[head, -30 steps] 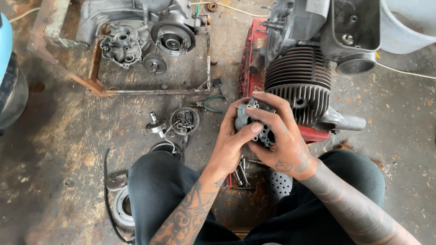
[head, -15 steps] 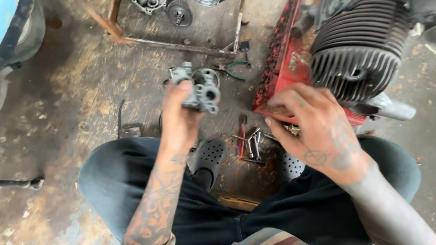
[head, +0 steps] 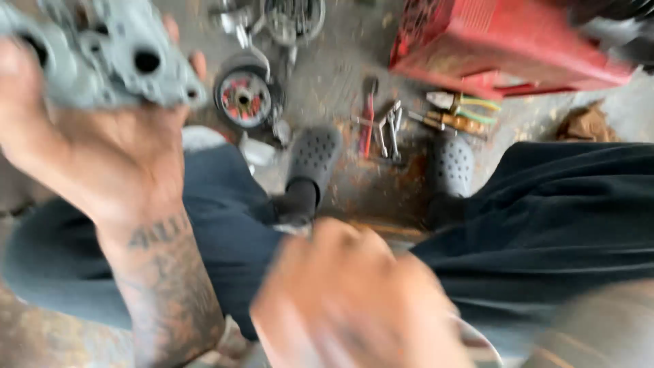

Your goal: The person sits on the floor assembling small engine components. They pick up a white plastic part and a metal cylinder, insert the plastic part into the cylinder, and then attach a larger metal housing. They continue to handle various small metal parts and tools while working on the assembly.

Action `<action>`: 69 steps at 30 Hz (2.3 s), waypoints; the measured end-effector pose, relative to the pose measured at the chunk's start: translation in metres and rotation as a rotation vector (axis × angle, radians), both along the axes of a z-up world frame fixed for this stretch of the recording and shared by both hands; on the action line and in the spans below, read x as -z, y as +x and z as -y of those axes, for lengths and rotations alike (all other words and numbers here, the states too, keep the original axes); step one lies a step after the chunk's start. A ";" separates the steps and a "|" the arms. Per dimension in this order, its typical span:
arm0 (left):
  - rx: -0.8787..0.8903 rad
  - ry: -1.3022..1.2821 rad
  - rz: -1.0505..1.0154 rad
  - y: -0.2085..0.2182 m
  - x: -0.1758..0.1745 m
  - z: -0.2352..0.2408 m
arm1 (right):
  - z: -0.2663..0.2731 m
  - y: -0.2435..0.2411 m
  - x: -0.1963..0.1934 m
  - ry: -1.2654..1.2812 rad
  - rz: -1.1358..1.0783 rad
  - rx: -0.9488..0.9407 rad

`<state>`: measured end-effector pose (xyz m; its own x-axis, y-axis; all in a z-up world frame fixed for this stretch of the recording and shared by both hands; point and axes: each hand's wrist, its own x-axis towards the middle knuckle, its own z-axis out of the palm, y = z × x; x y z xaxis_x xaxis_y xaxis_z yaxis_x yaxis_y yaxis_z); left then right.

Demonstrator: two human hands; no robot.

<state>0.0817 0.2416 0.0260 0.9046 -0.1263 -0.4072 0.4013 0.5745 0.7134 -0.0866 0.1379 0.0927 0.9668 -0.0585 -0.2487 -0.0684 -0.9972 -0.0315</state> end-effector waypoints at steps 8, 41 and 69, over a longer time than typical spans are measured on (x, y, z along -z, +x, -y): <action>-0.075 -0.081 -0.047 -0.018 0.018 -0.005 | 0.077 -0.001 0.167 0.148 0.422 -0.427; -0.370 0.024 -0.375 0.068 0.110 0.061 | 0.188 0.241 0.458 0.555 0.320 0.451; -0.438 -0.024 -0.447 0.066 0.103 0.068 | 0.187 0.251 0.467 0.372 0.316 0.344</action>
<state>0.1482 0.1732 -0.0770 0.6177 0.2034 -0.7597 0.3816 0.7671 0.5157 0.1646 -0.0489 -0.3739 0.9382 -0.3456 -0.0157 -0.3160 -0.8374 -0.4461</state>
